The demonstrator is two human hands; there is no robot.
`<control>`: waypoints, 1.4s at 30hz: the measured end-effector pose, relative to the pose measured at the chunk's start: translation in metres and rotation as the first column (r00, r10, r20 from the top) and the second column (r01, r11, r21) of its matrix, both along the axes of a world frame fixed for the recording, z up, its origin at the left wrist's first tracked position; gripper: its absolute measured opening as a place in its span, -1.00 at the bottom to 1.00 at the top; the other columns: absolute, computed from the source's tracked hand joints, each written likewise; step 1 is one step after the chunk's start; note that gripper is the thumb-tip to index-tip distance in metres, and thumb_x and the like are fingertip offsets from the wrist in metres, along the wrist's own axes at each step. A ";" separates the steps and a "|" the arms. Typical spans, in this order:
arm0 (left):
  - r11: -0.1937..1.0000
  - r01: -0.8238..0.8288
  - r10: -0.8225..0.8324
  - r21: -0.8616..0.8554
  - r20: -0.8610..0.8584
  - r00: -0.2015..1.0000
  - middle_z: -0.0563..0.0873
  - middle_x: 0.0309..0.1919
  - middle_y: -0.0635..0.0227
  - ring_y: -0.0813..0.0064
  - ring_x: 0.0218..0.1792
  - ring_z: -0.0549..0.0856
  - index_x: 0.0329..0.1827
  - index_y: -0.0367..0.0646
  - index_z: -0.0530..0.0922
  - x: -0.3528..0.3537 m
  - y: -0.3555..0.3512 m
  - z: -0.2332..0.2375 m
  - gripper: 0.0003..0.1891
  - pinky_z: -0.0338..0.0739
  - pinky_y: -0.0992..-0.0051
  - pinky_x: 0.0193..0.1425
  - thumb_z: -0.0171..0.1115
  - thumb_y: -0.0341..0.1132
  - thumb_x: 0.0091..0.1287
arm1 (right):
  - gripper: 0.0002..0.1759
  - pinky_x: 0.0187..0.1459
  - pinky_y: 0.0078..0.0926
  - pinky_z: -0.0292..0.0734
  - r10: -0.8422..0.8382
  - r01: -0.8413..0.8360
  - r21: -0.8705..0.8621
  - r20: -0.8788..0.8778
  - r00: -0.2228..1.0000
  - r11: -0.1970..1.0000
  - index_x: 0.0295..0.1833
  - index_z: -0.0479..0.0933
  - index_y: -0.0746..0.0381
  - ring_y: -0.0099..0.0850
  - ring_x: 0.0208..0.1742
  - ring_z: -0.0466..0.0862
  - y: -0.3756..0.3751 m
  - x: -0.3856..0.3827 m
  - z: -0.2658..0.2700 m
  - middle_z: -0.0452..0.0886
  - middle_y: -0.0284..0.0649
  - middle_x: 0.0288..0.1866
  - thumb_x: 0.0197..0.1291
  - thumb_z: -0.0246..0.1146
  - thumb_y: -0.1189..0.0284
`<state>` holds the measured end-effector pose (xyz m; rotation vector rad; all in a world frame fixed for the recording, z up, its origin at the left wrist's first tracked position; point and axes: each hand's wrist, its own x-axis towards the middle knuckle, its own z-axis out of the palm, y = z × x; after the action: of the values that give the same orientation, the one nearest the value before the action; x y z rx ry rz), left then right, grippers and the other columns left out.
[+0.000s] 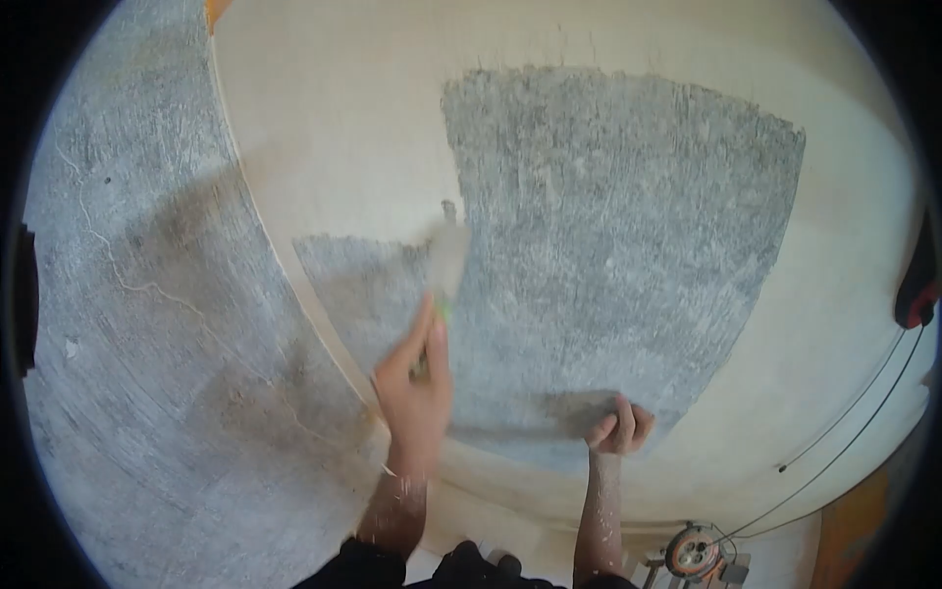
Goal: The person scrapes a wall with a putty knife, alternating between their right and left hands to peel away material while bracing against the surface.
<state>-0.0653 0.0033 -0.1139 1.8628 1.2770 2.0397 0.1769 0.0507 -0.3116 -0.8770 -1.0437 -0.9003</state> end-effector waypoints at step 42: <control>0.992 -0.117 0.123 0.057 -0.126 0.984 0.61 -0.61 0.24 0.53 -0.59 0.62 0.22 -0.07 0.63 -0.012 0.000 0.022 -0.66 0.42 0.49 -0.51 0.27 -0.31 0.40 | -0.56 0.52 0.00 -0.20 -0.346 0.472 -0.204 0.450 0.823 0.858 0.18 0.65 -0.02 -0.15 0.48 0.38 -0.006 0.000 0.007 0.51 -0.19 0.38 0.33 0.06 0.09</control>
<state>-0.0772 0.0037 -0.0915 2.0162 1.4151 2.0564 0.1769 0.0447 -0.3043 -1.2485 -1.4028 -1.3503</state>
